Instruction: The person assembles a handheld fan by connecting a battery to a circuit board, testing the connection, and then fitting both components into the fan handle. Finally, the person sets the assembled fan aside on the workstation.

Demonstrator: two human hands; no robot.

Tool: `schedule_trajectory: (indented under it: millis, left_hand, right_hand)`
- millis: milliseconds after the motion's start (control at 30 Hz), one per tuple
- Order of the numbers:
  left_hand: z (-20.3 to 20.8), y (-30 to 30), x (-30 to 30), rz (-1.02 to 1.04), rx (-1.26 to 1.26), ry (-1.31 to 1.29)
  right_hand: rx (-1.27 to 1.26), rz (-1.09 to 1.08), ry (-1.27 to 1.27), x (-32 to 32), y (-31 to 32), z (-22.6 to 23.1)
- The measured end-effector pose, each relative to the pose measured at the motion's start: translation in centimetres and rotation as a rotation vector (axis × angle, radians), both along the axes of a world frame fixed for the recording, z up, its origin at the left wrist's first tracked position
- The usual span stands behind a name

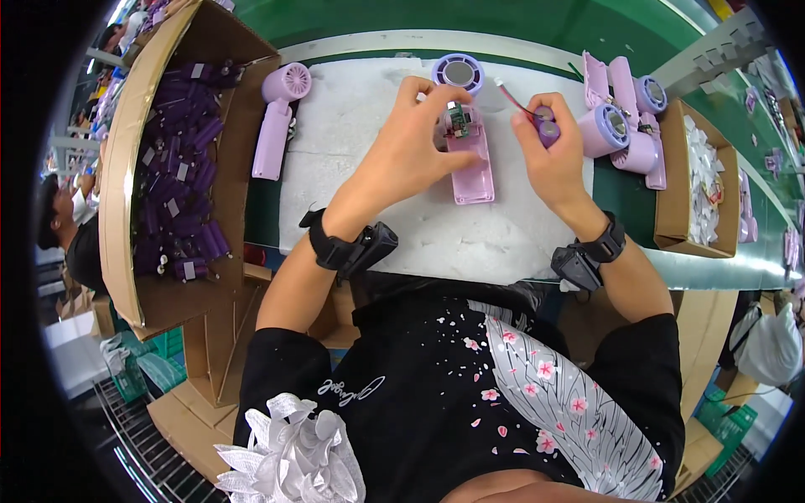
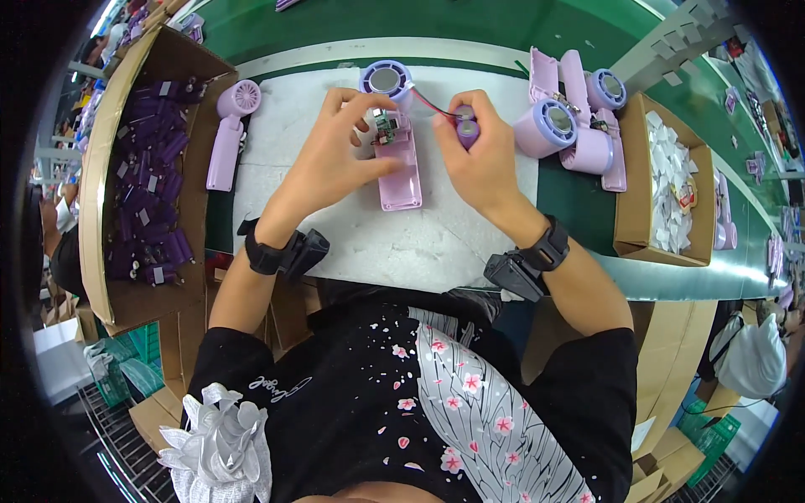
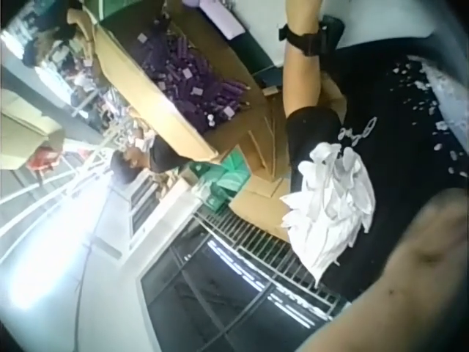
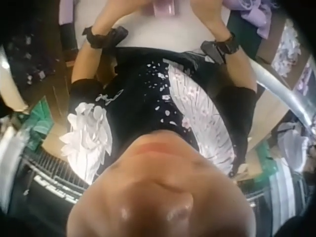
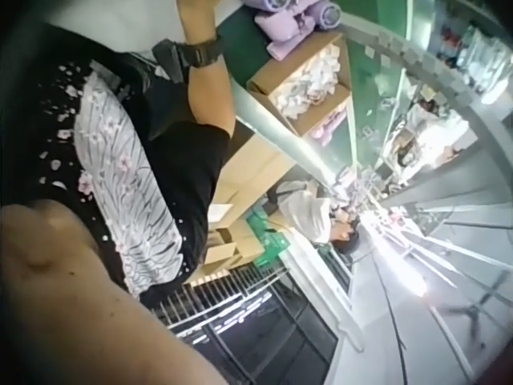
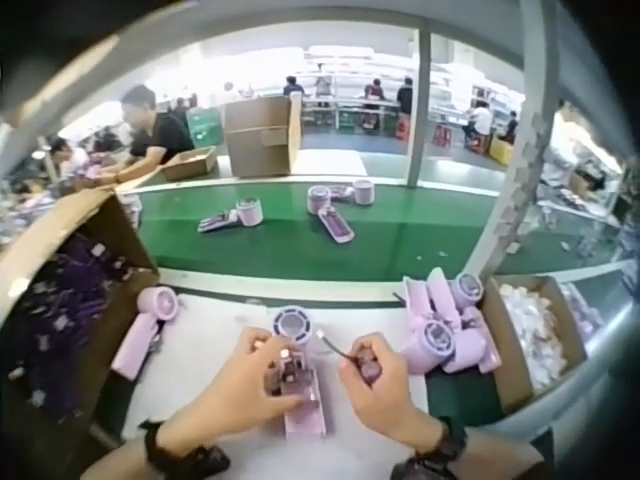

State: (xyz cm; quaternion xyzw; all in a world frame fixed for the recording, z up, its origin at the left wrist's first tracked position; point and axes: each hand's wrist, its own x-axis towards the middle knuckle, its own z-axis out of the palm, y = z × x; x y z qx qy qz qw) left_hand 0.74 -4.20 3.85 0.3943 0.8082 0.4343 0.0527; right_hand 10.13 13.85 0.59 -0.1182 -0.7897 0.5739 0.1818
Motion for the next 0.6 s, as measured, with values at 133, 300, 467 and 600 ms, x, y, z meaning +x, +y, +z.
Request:
schedule_trajectory:
  millis: [133,300,467,600]
  left_hand:
    - [-1.3,0.9,-1.1,-0.097,-0.044,-0.052]
    - [-2.0,1.7,-2.3,-0.196,0.1,-0.267]
    - [-3.4,1.1,-2.9,-0.203,0.22,-0.502]
    - [-3.0,1.4,-2.6,-0.194,0.213,-0.472]
  right_hand:
    - [0.174,0.04,0.072,-0.5,-0.3,-0.4]
    - [0.503,0.072,0.361,-1.1,-0.4,-0.5]
    - [0.629,0.109,0.376,-1.3,-0.5,0.3]
    - [0.682,0.109,0.331,-1.3,-0.5,0.3]
